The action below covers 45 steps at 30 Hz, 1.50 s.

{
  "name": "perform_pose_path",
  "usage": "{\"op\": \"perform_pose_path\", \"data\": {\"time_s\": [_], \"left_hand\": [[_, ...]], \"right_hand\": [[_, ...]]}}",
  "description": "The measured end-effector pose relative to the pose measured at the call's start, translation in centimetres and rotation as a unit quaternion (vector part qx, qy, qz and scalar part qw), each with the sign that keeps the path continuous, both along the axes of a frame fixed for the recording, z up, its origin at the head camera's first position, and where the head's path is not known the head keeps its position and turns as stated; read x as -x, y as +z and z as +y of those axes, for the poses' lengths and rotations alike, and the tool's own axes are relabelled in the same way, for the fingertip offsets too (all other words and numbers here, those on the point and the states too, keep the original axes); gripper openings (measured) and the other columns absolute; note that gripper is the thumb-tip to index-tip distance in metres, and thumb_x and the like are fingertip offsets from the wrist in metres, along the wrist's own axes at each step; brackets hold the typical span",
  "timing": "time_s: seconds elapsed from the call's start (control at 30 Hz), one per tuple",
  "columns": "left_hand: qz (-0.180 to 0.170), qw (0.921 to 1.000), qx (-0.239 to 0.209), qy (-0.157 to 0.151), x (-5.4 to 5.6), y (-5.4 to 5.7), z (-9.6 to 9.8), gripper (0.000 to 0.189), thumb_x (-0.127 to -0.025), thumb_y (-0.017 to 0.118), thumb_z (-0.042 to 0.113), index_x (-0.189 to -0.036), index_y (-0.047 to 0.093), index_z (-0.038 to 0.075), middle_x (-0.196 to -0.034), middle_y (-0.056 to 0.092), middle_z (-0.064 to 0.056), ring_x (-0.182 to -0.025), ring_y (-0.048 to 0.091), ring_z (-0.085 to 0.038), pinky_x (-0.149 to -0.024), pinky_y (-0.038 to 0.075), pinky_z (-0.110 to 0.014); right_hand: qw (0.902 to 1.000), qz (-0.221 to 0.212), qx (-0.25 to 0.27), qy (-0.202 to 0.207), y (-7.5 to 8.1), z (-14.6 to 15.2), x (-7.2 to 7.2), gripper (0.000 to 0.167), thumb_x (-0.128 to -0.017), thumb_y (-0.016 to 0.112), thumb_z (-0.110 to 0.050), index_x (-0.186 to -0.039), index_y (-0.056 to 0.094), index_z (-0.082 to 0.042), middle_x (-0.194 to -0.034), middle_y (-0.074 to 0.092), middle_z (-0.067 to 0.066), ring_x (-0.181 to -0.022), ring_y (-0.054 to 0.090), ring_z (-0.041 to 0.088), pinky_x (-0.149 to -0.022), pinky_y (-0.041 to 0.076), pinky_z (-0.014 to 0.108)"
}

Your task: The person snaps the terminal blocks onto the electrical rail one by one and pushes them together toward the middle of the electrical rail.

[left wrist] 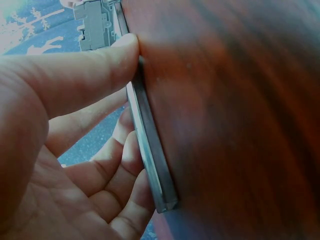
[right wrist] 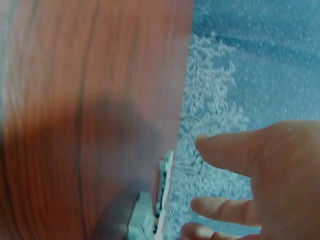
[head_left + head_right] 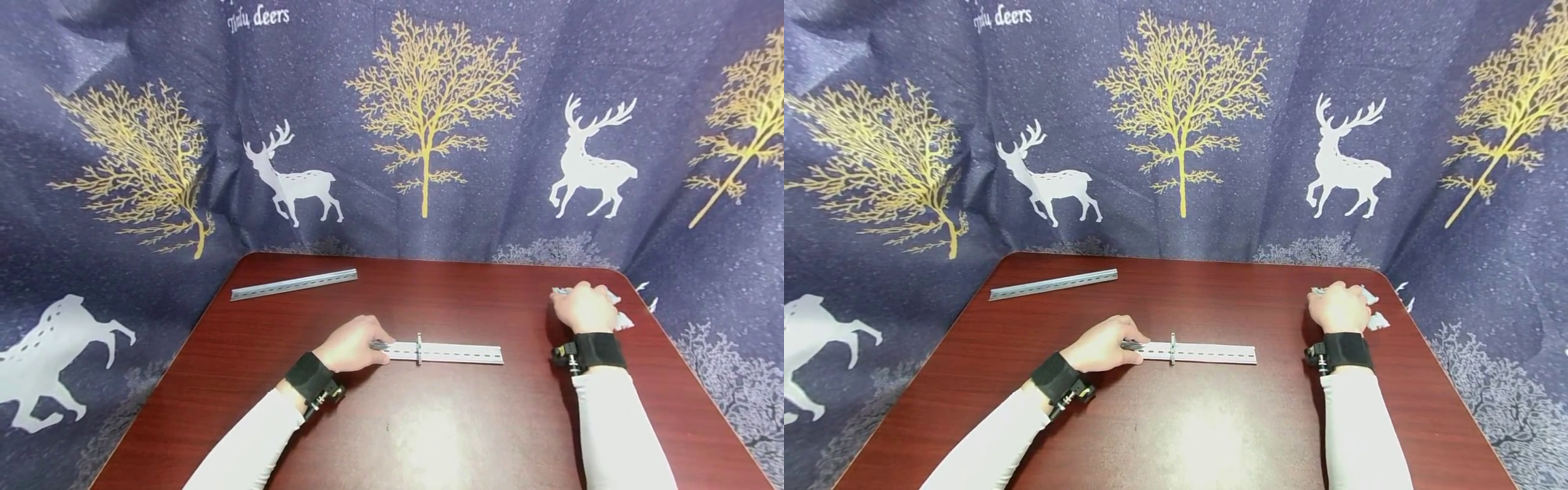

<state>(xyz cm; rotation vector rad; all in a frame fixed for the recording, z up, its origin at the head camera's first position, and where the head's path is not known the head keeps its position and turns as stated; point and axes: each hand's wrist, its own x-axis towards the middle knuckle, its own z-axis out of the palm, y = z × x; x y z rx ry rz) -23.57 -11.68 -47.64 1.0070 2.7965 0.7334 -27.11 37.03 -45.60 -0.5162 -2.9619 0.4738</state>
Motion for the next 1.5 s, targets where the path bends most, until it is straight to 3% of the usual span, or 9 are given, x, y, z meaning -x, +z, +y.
{"op": "perform_pose_path", "data": {"time_s": [0.17,0.3,0.47,0.7,0.9,1.07,1.2,1.3,1.5], "left_hand": [[0.007,1.0,0.005,-0.003,0.1,-0.1,-0.1,0.028,-0.088,0.094,0.021,-0.115,0.089,0.017,-0.097,0.074,0.003,-0.095,0.064,-0.018,-0.084,0.053,-0.037],[0.007,1.0,0.006,-0.004,0.1,-0.1,-0.1,0.028,-0.088,0.094,0.021,-0.115,0.089,0.017,-0.097,0.073,0.003,-0.095,0.064,-0.017,-0.084,0.052,-0.036],[0.004,1.0,0.002,-0.005,0.1,-0.2,-0.1,0.027,-0.088,0.094,0.02,-0.114,0.089,0.017,-0.097,0.073,0.003,-0.095,0.064,-0.017,-0.083,0.052,-0.036],[0.004,1.0,-0.002,-0.006,0.1,-0.2,-0.1,0.026,-0.088,0.094,0.02,-0.113,0.089,0.017,-0.096,0.073,0.003,-0.093,0.064,-0.017,-0.082,0.052,-0.035],[0.008,0.9999,-0.001,-0.009,0.2,-0.2,-0.1,0.027,-0.088,0.094,0.02,-0.113,0.089,0.016,-0.096,0.073,0.003,-0.094,0.064,-0.018,-0.082,0.052,-0.035],[0.003,1.0,0.0,-0.005,0.2,-0.2,-0.1,0.026,-0.088,0.094,0.021,-0.114,0.089,0.017,-0.097,0.073,0.003,-0.094,0.064,-0.017,-0.083,0.052,-0.036],[0.003,1.0,0.001,-0.003,0.2,-0.3,-0.1,0.026,-0.088,0.094,0.021,-0.113,0.089,0.017,-0.096,0.073,0.003,-0.094,0.064,-0.017,-0.083,0.052,-0.036],[0.002,1.0,-0.001,-0.003,0.2,-0.2,-0.1,0.026,-0.088,0.094,0.021,-0.113,0.089,0.017,-0.096,0.073,0.003,-0.094,0.064,-0.017,-0.083,0.052,-0.036],[0.0,1.0,-0.004,-0.003,0.1,-0.2,-0.1,0.027,-0.088,0.094,0.02,-0.114,0.089,0.016,-0.097,0.074,0.003,-0.094,0.065,-0.018,-0.083,0.053,-0.036]], "right_hand": [[0.9993,-0.038,0.007,-0.001,0.4,1.3,-0.4,0.089,-0.102,0.067,-0.051,-0.141,0.049,0.027,-0.143,0.038,0.059,-0.138,0.038,0.077,-0.1,0.043,0.087],[0.9978,-0.065,0.014,0.001,0.7,1.9,-0.4,0.095,-0.099,0.071,-0.057,-0.144,0.049,0.025,-0.145,0.037,0.058,-0.137,0.039,0.076,-0.098,0.045,0.088],[0.9945,-0.102,0.021,0.007,0.8,2.3,-0.4,0.114,-0.095,0.074,-0.064,-0.152,0.036,0.027,-0.151,0.025,0.062,-0.143,0.031,0.078,-0.099,0.04,0.091],[0.9882,-0.145,-0.007,0.05,0.6,2.6,0.0,0.108,-0.097,0.072,-0.063,-0.158,0.034,0.018,-0.15,0.009,0.068,-0.139,0.024,0.088,-0.096,0.039,0.094],[0.9817,-0.177,-0.013,0.069,1.3,2.6,0.0,0.107,-0.096,0.076,-0.06,-0.154,0.037,0.02,-0.154,0.028,0.058,-0.137,0.035,0.083,-0.096,0.041,0.093],[0.9825,-0.165,-0.001,0.087,1.3,3.1,-0.2,0.097,-0.092,0.082,-0.053,-0.141,0.05,0.024,-0.145,0.044,0.056,-0.129,0.046,0.08,-0.092,0.043,0.092],[0.9844,-0.13,0.024,0.116,1.5,4.0,-0.8,0.059,-0.089,0.085,-0.038,-0.103,0.071,0.018,-0.121,0.061,0.046,-0.106,0.066,0.063,-0.093,0.053,0.079],[0.9839,-0.108,0.034,0.138,1.5,4.5,-1.1,0.037,-0.086,0.085,-0.029,-0.079,0.074,0.006,-0.11,0.062,0.038,-0.093,0.067,0.05,-0.095,0.055,0.071],[0.9819,-0.112,0.035,0.149,1.6,4.5,-1.2,0.032,-0.088,0.082,-0.026,-0.067,0.073,-0.004,-0.095,0.071,0.029,-0.086,0.067,0.044,-0.092,0.056,0.069]]}}
